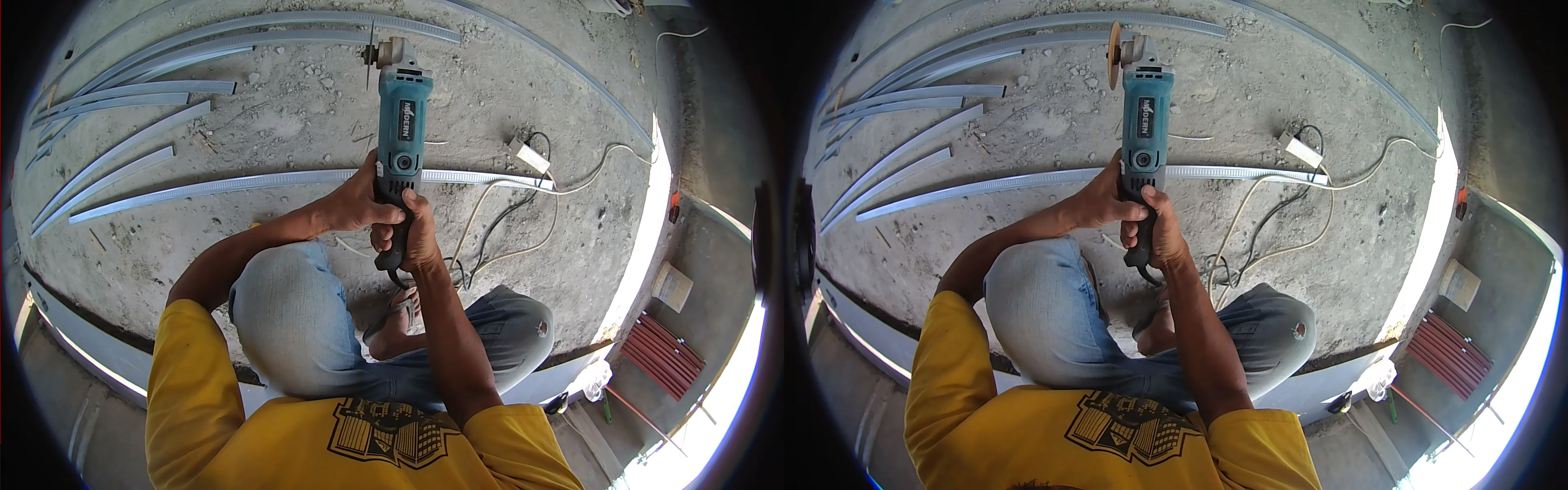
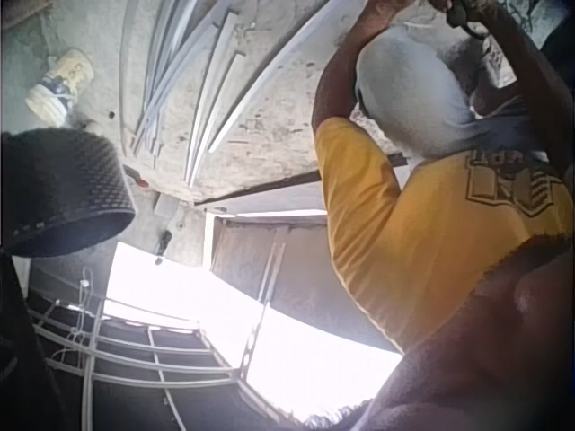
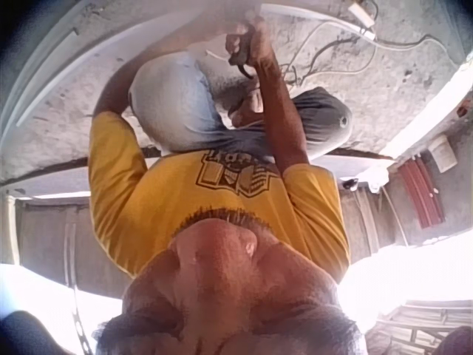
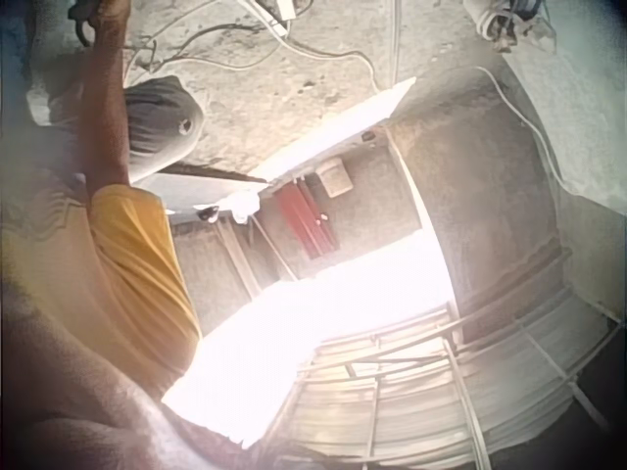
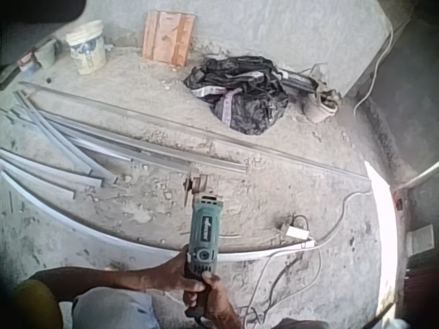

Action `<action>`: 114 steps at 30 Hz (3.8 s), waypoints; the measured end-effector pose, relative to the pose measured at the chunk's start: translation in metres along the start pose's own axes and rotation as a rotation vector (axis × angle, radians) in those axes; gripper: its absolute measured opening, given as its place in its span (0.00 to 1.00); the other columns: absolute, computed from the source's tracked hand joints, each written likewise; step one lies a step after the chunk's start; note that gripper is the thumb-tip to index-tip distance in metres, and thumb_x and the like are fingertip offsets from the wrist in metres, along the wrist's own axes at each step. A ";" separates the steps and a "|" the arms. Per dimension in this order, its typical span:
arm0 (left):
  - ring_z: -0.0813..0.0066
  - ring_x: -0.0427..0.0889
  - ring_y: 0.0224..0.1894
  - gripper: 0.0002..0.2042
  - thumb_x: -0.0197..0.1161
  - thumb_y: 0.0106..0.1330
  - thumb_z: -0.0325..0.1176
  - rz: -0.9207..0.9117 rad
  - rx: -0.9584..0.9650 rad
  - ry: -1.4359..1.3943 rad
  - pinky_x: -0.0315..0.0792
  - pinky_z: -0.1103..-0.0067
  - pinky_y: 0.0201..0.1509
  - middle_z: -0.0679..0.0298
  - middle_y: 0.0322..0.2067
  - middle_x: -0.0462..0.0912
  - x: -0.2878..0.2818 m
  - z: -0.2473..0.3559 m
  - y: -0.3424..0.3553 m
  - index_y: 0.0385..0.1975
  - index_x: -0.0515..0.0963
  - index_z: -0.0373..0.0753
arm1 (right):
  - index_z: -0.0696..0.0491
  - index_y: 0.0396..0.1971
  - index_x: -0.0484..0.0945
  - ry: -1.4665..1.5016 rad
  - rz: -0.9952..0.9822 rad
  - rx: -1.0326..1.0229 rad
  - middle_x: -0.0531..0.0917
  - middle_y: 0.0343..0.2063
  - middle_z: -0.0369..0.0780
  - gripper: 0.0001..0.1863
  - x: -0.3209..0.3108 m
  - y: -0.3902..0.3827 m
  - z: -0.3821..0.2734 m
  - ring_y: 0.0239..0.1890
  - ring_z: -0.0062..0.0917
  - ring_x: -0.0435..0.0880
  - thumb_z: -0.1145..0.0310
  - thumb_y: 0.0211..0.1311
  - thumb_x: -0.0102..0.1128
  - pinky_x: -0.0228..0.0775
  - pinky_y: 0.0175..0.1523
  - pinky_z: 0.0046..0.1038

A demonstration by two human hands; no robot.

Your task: Measuring and cutting metal channels with an angle grinder on a construction floor.

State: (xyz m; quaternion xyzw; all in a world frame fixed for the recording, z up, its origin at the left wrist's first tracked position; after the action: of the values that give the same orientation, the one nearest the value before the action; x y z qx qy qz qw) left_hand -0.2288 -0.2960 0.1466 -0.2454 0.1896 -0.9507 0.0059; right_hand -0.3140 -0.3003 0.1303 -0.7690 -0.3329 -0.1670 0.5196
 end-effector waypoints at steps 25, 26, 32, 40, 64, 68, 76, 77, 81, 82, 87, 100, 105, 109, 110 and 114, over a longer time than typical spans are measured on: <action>0.67 0.72 0.56 0.39 0.58 0.57 0.45 0.024 -0.012 -0.389 0.69 0.71 0.58 0.58 0.54 0.70 -0.028 -0.008 0.020 0.67 0.50 0.40 | 0.59 0.33 0.74 0.021 -0.044 0.024 0.70 0.09 0.35 0.32 0.005 -0.003 0.001 0.08 0.21 0.65 0.38 0.53 0.54 0.60 0.17 0.24; 0.67 0.72 0.56 0.39 0.58 0.57 0.45 0.028 -0.014 -0.389 0.69 0.71 0.58 0.58 0.54 0.70 -0.031 -0.006 0.020 0.67 0.50 0.40 | 0.59 0.33 0.74 0.017 -0.041 0.022 0.70 0.10 0.35 0.32 0.005 -0.003 0.000 0.08 0.21 0.65 0.39 0.54 0.54 0.60 0.17 0.24; 0.67 0.74 0.54 0.45 0.65 0.52 0.39 0.012 -0.030 -0.182 0.71 0.69 0.58 0.57 0.51 0.70 -0.030 -0.006 0.018 0.67 0.45 0.38 | 0.57 0.31 0.73 0.004 -0.010 0.027 0.70 0.10 0.35 0.29 0.003 -0.001 0.003 0.09 0.22 0.66 0.41 0.54 0.54 0.62 0.18 0.25; 0.66 0.77 0.44 0.51 0.69 0.52 0.31 0.027 -0.009 -0.011 0.76 0.70 0.49 0.53 0.47 0.69 -0.011 -0.008 -0.001 0.67 0.34 0.36 | 0.56 0.32 0.75 0.017 0.023 0.025 0.70 0.10 0.34 0.30 0.001 0.000 0.001 0.10 0.21 0.68 0.39 0.53 0.54 0.63 0.18 0.24; 0.69 0.80 0.45 0.43 0.60 0.56 0.38 0.091 0.046 -0.352 0.79 0.71 0.48 0.57 0.46 0.72 -0.022 -0.016 -0.005 0.67 0.39 0.39 | 0.56 0.39 0.74 -0.004 -0.043 -0.027 0.70 0.11 0.35 0.37 0.002 0.000 0.002 0.09 0.21 0.66 0.32 0.55 0.48 0.62 0.16 0.24; 0.67 0.76 0.49 0.42 0.61 0.56 0.35 0.067 -0.034 -0.424 0.70 0.72 0.58 0.54 0.50 0.69 -0.029 -0.010 -0.002 0.67 0.42 0.35 | 0.58 0.40 0.73 0.014 -0.074 -0.006 0.70 0.11 0.36 0.36 0.004 0.000 0.003 0.09 0.20 0.65 0.35 0.56 0.50 0.61 0.17 0.23; 0.73 0.76 0.49 0.38 0.63 0.56 0.40 0.073 0.000 -0.425 0.72 0.72 0.54 0.60 0.48 0.73 -0.038 -0.010 0.008 0.64 0.52 0.36 | 0.61 0.41 0.73 0.017 -0.080 0.030 0.70 0.12 0.35 0.26 0.003 -0.003 0.009 0.09 0.20 0.65 0.51 0.55 0.56 0.61 0.19 0.24; 0.73 0.76 0.49 0.38 0.63 0.56 0.40 0.078 0.002 -0.427 0.72 0.72 0.54 0.60 0.48 0.73 -0.042 -0.008 0.012 0.64 0.52 0.36 | 0.61 0.41 0.73 0.001 -0.091 0.038 0.71 0.12 0.35 0.25 0.004 -0.004 0.010 0.10 0.20 0.66 0.54 0.54 0.57 0.62 0.19 0.24; 0.71 0.74 0.52 0.32 0.65 0.58 0.35 0.006 0.032 -0.328 0.70 0.68 0.58 0.61 0.49 0.73 -0.040 0.000 0.018 0.61 0.58 0.37 | 0.61 0.41 0.73 -0.204 0.008 0.031 0.72 0.13 0.35 0.22 0.002 -0.009 -0.005 0.11 0.20 0.68 0.61 0.51 0.62 0.64 0.20 0.23; 0.71 0.74 0.53 0.32 0.65 0.58 0.36 0.025 0.046 -0.331 0.70 0.68 0.58 0.61 0.49 0.73 -0.039 -0.002 0.018 0.61 0.57 0.37 | 0.61 0.38 0.73 -0.254 0.068 0.053 0.73 0.14 0.35 0.20 0.003 -0.013 -0.009 0.14 0.20 0.71 0.64 0.48 0.65 0.66 0.22 0.22; 0.73 0.71 0.55 0.35 0.65 0.60 0.37 0.141 0.051 -0.242 0.69 0.70 0.61 0.60 0.50 0.68 -0.029 -0.027 0.012 0.63 0.52 0.35 | 0.58 0.33 0.71 -0.726 0.235 -0.034 0.75 0.18 0.37 0.21 0.001 -0.034 -0.023 0.17 0.20 0.74 0.62 0.45 0.69 0.69 0.24 0.23; 0.60 0.68 0.60 0.42 0.67 0.61 0.44 -0.006 -0.154 -0.226 0.65 0.67 0.65 0.50 0.55 0.65 0.003 -0.079 -0.004 0.65 0.46 0.32 | 0.64 0.43 0.70 -0.949 0.655 -0.105 0.79 0.25 0.44 0.27 -0.040 -0.081 0.024 0.25 0.27 0.78 0.61 0.50 0.66 0.70 0.32 0.29; 0.54 0.69 0.61 0.46 0.70 0.56 0.47 -0.058 -0.207 -0.238 0.65 0.64 0.65 0.43 0.55 0.64 0.007 -0.083 -0.010 0.63 0.46 0.28 | 0.61 0.42 0.70 -0.873 0.670 -0.199 0.77 0.20 0.37 0.23 -0.039 -0.087 0.036 0.17 0.17 0.74 0.63 0.52 0.66 0.67 0.22 0.23; 0.55 0.68 0.61 0.47 0.71 0.55 0.47 -0.053 -0.234 -0.274 0.65 0.65 0.65 0.43 0.56 0.65 0.008 -0.093 -0.016 0.64 0.46 0.28 | 0.66 0.52 0.68 -0.807 0.673 -0.159 0.83 0.34 0.46 0.33 -0.031 -0.090 0.040 0.38 0.31 0.82 0.61 0.49 0.68 0.72 0.46 0.30; 0.58 0.68 0.61 0.45 0.70 0.57 0.45 -0.035 -0.238 -0.278 0.64 0.64 0.66 0.48 0.55 0.66 0.002 -0.100 -0.015 0.65 0.46 0.32 | 0.65 0.53 0.68 -0.837 0.666 -0.171 0.83 0.35 0.47 0.34 -0.028 -0.089 0.038 0.38 0.31 0.83 0.62 0.50 0.68 0.72 0.46 0.30; 0.63 0.66 0.62 0.43 0.69 0.58 0.42 -0.011 -0.246 -0.331 0.59 0.63 0.69 0.55 0.56 0.66 -0.008 -0.110 -0.021 0.67 0.47 0.36 | 0.67 0.56 0.64 -0.832 0.627 -0.119 0.83 0.37 0.49 0.36 -0.016 -0.080 0.038 0.41 0.33 0.83 0.63 0.51 0.67 0.73 0.49 0.31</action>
State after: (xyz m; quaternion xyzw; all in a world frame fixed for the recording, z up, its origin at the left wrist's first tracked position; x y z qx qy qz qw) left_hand -0.2714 -0.2362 0.0612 -0.3983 0.2996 -0.8670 0.0018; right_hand -0.3836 -0.2520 0.1601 -0.8613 -0.2546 0.2975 0.3238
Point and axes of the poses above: each hand's wrist, its own y-axis towards the middle knuckle, its own x-axis out of the palm, z = x × y, the point moved 8 cm from there along y, towards the middle knuckle
